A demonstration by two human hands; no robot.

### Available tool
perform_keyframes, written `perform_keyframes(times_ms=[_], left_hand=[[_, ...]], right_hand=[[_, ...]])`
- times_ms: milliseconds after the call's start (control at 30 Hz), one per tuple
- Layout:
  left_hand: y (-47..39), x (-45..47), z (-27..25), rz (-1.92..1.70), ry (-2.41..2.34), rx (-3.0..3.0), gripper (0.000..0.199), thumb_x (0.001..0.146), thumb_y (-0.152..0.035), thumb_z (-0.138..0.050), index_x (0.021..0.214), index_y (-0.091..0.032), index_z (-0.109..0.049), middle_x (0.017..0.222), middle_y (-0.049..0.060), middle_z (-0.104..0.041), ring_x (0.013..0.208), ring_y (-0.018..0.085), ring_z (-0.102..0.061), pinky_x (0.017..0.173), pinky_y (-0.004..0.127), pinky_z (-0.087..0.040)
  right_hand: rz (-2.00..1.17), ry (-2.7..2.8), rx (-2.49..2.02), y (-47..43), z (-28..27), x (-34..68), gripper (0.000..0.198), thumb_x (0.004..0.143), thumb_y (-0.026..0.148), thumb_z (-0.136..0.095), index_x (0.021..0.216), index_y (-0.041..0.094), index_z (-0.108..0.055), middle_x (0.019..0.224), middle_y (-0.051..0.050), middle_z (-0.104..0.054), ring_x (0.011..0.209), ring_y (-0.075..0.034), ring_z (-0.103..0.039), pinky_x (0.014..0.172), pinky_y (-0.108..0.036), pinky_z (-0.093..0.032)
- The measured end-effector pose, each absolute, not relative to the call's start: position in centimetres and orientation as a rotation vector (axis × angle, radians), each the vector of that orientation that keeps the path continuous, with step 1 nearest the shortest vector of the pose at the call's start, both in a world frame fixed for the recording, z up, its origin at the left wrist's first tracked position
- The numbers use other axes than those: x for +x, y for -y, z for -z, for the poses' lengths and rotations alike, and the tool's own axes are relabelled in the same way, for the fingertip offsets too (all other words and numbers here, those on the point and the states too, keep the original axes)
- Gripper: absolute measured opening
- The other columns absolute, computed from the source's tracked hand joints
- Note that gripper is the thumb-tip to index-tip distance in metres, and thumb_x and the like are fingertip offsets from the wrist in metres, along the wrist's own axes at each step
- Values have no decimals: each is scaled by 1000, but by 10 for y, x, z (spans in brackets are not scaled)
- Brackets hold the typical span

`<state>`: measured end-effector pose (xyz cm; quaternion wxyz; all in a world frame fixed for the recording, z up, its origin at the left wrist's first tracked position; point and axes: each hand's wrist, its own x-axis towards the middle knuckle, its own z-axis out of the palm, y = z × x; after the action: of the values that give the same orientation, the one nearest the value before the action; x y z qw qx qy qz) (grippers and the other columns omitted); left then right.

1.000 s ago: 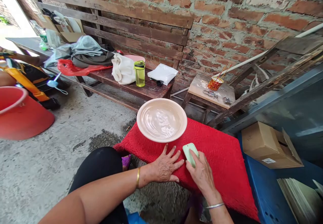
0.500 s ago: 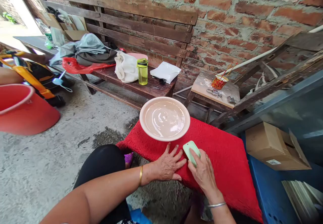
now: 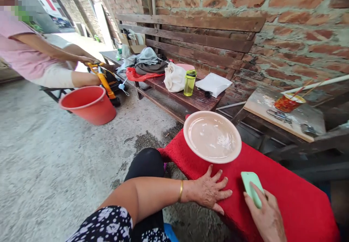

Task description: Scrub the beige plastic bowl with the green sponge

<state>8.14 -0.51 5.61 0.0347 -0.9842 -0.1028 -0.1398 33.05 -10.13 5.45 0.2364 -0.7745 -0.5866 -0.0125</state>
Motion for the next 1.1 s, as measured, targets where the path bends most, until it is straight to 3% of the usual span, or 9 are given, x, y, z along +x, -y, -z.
perform_keyframes(times_ms=[133, 233, 333, 433, 633, 733, 833, 967, 1100], left_hand=[[2, 77, -49, 442, 319, -3015, 79, 89, -75, -42, 146, -22, -49, 152, 19, -45, 138, 43, -42, 103, 64, -38], [-2, 73, -49, 435, 315, -3074, 76, 91, -74, -40, 146, -24, -49, 151, 17, -47, 140, 42, -39, 107, 64, -33], [-6, 72, -52, 402, 294, -3151, 73, 91, -71, -42, 148, -25, -47, 152, 15, -47, 143, 41, -36, 110, 64, -29], [-6, 72, -53, 372, 291, -3186, 75, 91, -70, -47, 151, -25, -43, 154, 17, -44, 145, 40, -33, 112, 65, -25], [-4, 73, -50, 389, 266, -3161, 79, 89, -71, -48, 152, -24, -41, 154, 19, -44, 146, 41, -31, 114, 67, -20], [-4, 74, -53, 367, 259, -3165, 78, 90, -71, -45, 152, -23, -41, 154, 19, -42, 146, 41, -30, 114, 67, -20], [-3, 75, -56, 344, 254, -3175, 77, 91, -71, -43, 152, -23, -41, 154, 20, -42, 146, 42, -30, 113, 68, -20], [-3, 75, -56, 340, 263, -3175, 76, 92, -70, -41, 151, -22, -41, 154, 20, -42, 144, 42, -32, 111, 69, -23], [-3, 73, -53, 385, 254, -3161, 76, 93, -69, -41, 152, -21, -41, 154, 20, -42, 144, 42, -32, 112, 68, -22]], right_hand=[[-10, 1859, -2064, 104, -48, 337, 51, 89, 53, -35, 112, 24, -71, 112, -18, -62, 102, -35, -59, 88, -52, -50], [118, 1570, -2458, 126, -58, 381, 62, 87, 62, -30, 116, 24, -71, 89, -19, -60, 88, -39, -59, 78, -54, -50], [216, 1335, -2617, 137, -69, 396, 76, 89, 66, -25, 124, 13, -67, 78, -18, -56, 86, -41, -58, 78, -56, -49], [271, 1379, -2433, 119, -64, 362, 74, 91, 62, -27, 120, 7, -67, 94, -21, -60, 95, -37, -59, 87, -51, -51], [263, 1784, -2195, 92, -54, 303, 47, 96, 42, -38, 127, 18, -65, 123, -19, -55, 105, -29, -57, 91, -45, -50], [279, 1578, -2613, 114, -69, 341, 48, 97, 40, -37, 128, 15, -66, 107, -20, -59, 92, -30, -60, 83, -45, -51], [294, 1167, -2934, 135, -79, 384, 56, 97, 49, -35, 129, 14, -64, 91, -17, -58, 84, -32, -59, 74, -45, -51], [286, 1296, -2572, 125, -69, 365, 66, 97, 59, -31, 125, 10, -65, 104, -20, -57, 97, -33, -59, 84, -46, -51], [77, 1753, -2063, 101, -54, 306, 52, 98, 54, -39, 125, 18, -66, 127, -17, -54, 114, -29, -55, 97, -43, -49]])
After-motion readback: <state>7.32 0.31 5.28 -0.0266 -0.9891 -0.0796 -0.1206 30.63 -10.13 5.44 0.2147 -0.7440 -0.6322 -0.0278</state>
